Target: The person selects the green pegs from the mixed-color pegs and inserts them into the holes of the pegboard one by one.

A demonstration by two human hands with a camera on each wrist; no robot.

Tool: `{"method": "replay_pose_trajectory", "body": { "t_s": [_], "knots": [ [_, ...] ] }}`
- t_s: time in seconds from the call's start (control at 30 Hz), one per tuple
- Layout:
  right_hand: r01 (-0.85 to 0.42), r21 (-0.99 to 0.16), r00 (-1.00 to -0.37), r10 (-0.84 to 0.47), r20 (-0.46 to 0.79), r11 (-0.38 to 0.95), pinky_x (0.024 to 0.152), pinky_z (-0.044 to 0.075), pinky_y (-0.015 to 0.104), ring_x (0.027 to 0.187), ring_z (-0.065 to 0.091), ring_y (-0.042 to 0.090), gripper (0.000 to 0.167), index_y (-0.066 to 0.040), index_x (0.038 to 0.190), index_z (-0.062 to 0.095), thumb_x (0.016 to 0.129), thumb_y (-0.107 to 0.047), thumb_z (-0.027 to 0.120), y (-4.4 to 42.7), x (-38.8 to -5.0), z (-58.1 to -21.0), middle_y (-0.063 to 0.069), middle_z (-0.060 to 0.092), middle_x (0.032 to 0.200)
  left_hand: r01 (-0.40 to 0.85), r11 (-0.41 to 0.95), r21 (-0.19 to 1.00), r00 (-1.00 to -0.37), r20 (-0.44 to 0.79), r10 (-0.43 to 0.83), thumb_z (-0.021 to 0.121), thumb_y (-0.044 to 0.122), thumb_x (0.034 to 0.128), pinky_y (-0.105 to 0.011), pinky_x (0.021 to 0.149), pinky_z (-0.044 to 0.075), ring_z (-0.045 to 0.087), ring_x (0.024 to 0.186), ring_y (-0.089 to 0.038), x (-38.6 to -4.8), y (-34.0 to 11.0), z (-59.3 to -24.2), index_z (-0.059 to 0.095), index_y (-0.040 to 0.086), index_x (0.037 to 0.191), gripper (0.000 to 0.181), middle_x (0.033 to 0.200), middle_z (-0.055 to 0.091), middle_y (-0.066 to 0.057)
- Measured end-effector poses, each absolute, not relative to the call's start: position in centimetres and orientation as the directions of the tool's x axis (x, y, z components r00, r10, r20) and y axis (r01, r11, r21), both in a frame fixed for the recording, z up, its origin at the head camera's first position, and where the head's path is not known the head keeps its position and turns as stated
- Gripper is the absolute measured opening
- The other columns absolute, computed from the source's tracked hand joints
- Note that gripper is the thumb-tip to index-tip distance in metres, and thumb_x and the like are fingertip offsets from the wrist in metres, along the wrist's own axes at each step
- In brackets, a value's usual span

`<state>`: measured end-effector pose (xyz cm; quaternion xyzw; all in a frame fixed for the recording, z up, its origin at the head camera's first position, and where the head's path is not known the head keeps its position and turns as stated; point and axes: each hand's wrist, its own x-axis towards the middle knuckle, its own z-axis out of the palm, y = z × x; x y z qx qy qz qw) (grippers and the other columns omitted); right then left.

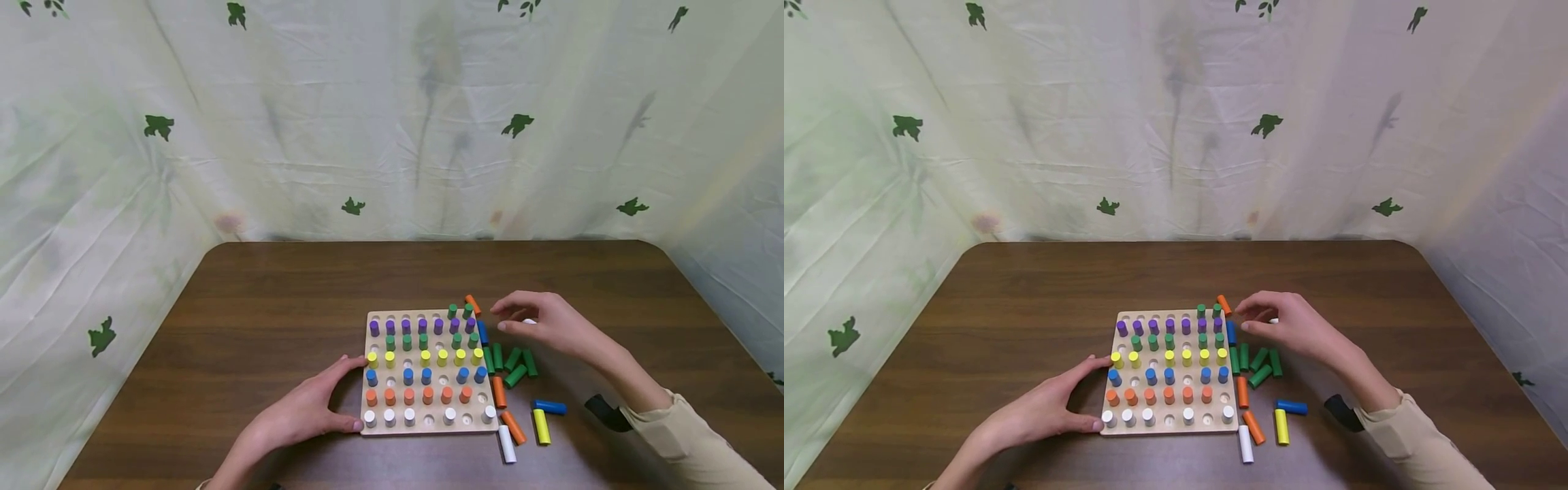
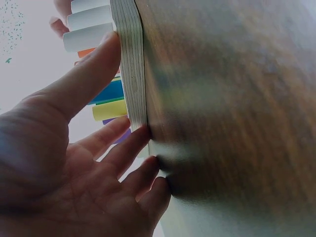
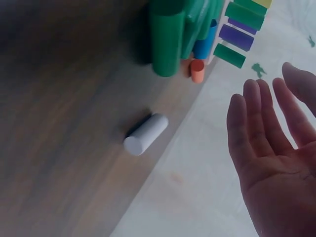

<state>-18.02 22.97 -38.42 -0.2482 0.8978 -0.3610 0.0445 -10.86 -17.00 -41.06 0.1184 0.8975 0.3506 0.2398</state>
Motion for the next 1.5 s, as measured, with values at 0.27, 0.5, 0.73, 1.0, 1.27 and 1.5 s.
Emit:
{"method": "replay_pose_trajectory", "body": {
  "t_s": [0.27,0.5,0.73,1.0,1.27,1.5],
  "knots": [
    [-0.390,-0.667,-0.882,-0.465,0.074,0.634,0.083,0.055,0.034,0.093,0.062,0.012,0.026,-0.011,0.114,0.070,0.092,-0.024,0.072,24.4,-16.6,-39.0,0.001,0.069,0.108,0.057,0.727,0.684,-0.860,-0.337,0.384,0.088,0.039,0.0719,-0.064,0.105,0.030,0.032,0.140,-0.041,-10.9,-17.0,-41.0,0.044,0.027,0.144,0.085,0.155,0.032,-0.018],
    [-0.366,-0.678,-0.893,-0.446,0.063,0.638,0.081,0.055,0.031,0.091,0.063,0.012,0.026,-0.010,0.112,0.070,0.091,-0.024,0.073,25.5,-15.7,-39.4,0.002,0.068,0.108,0.062,0.726,0.685,-0.860,-0.332,0.386,0.087,0.040,0.0720,-0.063,0.105,0.030,0.032,0.140,-0.040,-10.9,-17.0,-41.1,0.044,0.028,0.144,0.085,0.156,0.032,-0.017],
    [-0.336,-0.666,-0.898,-0.441,0.011,0.666,0.075,0.055,0.028,0.084,0.062,0.011,0.030,-0.010,0.113,0.069,0.086,-0.020,0.078,26.5,-15.2,-39.9,-0.002,0.067,0.098,0.063,0.728,0.683,-0.862,-0.331,0.385,0.087,0.039,0.0721,-0.063,0.105,0.031,0.033,0.140,-0.040,-10.9,-17.0,-41.1,0.044,0.028,0.144,0.084,0.155,0.032,-0.016],
    [-0.300,-0.685,-0.895,-0.445,-0.040,0.665,0.069,0.054,0.027,0.079,0.060,0.013,0.034,-0.011,0.114,0.067,0.085,-0.024,0.079,27.2,-14.7,-40.5,-0.004,0.063,0.088,0.073,0.727,0.683,-0.863,-0.322,0.389,0.087,0.038,0.0725,-0.062,0.106,0.031,0.033,0.140,-0.039,-10.8,-17.0,-41.1,0.044,0.028,0.144,0.084,0.155,0.033,-0.015],
    [-0.283,-0.681,-0.893,-0.445,-0.071,0.675,0.061,0.049,0.027,0.075,0.057,0.012,0.038,-0.013,0.115,0.066,0.084,-0.029,0.080,27.4,-14.4,-41.3,-0.003,0.061,0.086,0.063,0.726,0.685,-0.861,-0.330,0.386,0.087,0.038,0.0722,-0.062,0.106,0.030,0.030,0.141,-0.039,-10.9,-17.0,-41.0,0.044,0.028,0.144,0.084,0.155,0.033,-0.015],
    [-0.293,-0.662,-0.889,-0.451,-0.076,0.690,0.060,0.048,0.027,0.074,0.056,0.010,0.038,-0.014,0.115,0.066,0.083,-0.030,0.080,27.4,-14.5,-41.6,-0.005,0.060,0.084,0.083,0.716,0.693,-0.863,-0.310,0.399,0.088,0.037,0.0724,-0.061,0.106,0.030,0.032,0.141,-0.039,-10.8,-17.1,-41.1,0.044,0.026,0.144,0.084,0.155,0.032,-0.016]
  ]
}}
